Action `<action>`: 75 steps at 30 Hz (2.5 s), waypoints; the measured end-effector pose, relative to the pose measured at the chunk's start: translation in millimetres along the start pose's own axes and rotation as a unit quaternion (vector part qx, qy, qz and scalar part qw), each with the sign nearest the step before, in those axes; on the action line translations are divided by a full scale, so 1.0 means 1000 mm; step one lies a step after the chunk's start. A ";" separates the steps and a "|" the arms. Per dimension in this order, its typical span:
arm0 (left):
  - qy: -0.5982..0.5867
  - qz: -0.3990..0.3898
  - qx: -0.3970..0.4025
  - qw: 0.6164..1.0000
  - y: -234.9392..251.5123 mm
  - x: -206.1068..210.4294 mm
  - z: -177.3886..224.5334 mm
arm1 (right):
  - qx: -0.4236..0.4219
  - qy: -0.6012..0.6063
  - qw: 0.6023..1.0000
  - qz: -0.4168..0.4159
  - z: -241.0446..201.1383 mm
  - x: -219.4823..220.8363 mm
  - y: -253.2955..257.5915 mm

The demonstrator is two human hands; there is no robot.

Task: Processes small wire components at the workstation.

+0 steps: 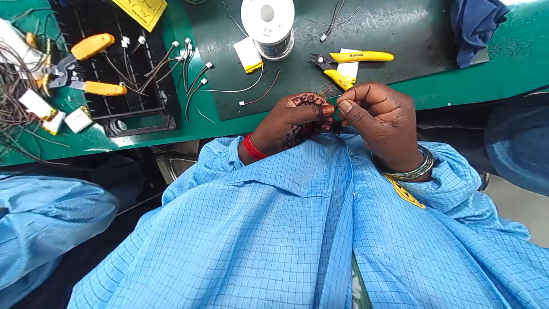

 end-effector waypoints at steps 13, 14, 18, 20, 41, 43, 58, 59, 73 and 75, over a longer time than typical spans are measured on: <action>0.005 0.038 0.023 0.999 -0.001 -0.006 0.003 | 0.076 0.154 0.984 -0.044 0.017 0.004 -0.004; 0.006 0.035 0.023 0.999 -0.001 -0.006 0.002 | 0.085 0.161 0.982 -0.045 0.019 0.005 -0.004; 0.008 0.031 0.024 0.999 0.000 -0.006 0.002 | 0.097 0.173 0.979 -0.046 0.020 0.005 -0.005; 0.012 0.032 0.026 0.999 0.000 -0.006 0.003 | 0.095 0.176 0.979 -0.044 0.020 0.005 -0.004; 0.102 0.064 0.038 0.992 -0.002 -0.006 0.006 | 0.068 0.017 0.997 -0.020 0.012 0.000 -0.002; 0.109 0.065 0.053 0.990 -0.002 -0.006 0.008 | 0.043 -0.008 0.999 -0.017 0.008 -0.001 -0.002; 0.096 0.127 0.160 0.974 -0.016 -0.021 0.031 | -0.007 -0.490 0.862 -0.128 0.023 -0.025 0.037; 0.111 0.126 0.176 0.970 -0.017 -0.021 0.034 | -0.006 -0.494 0.860 -0.126 0.023 -0.025 0.038; 0.251 0.086 0.357 0.896 -0.031 -0.002 0.058 | -0.095 -0.002 0.995 0.016 -0.019 -0.001 0.007; 0.268 0.080 0.369 0.886 -0.032 0.002 0.059 | -0.133 0.011 0.991 0.033 -0.025 0.002 0.008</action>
Point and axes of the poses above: each hand's wrist, its own y-axis towards the middle knuckle, its own x-axis out of the palm, z = x × y, the point moved 10 cm from there along y, towards the middle knuckle, and after that the axes turned 3 degrees about -y, right-handed, at the moved point
